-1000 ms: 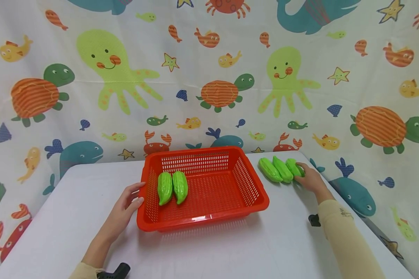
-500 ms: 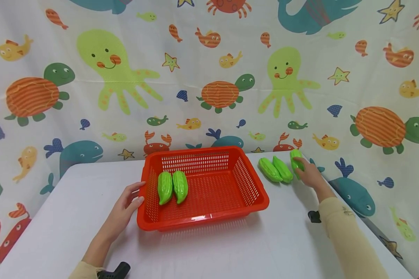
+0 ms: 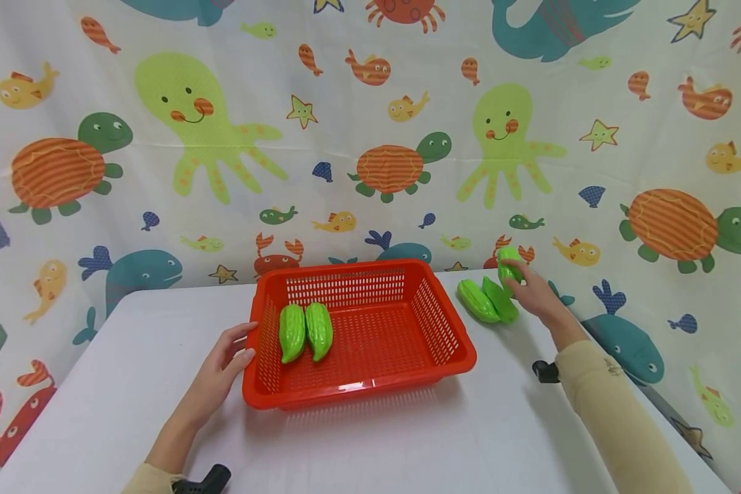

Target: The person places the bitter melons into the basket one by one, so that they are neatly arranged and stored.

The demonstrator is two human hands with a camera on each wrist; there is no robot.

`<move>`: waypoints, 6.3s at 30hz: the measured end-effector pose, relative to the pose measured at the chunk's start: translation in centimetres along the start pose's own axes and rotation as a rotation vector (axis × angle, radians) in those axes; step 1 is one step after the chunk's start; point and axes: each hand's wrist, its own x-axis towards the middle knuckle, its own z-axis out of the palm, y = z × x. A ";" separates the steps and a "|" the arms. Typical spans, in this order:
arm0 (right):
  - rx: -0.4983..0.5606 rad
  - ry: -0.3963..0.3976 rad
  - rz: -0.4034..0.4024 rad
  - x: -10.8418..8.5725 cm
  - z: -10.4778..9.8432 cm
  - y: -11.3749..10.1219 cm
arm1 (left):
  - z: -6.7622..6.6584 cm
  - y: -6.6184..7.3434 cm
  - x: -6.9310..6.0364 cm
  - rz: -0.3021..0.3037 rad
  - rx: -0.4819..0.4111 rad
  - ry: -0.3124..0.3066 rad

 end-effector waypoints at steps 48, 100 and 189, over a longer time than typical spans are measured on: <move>0.077 -0.229 -0.300 -0.6 6.1 -16.7 | -0.1 -0.1 0.2 0.002 -0.011 -0.018; -0.296 -0.634 -0.268 1.5 17.6 -20.6 | 0.1 0.0 0.1 0.005 -0.011 -0.011; -0.027 0.118 -0.023 0.3 2.2 -4.7 | 0.1 0.0 0.0 -0.004 0.009 0.001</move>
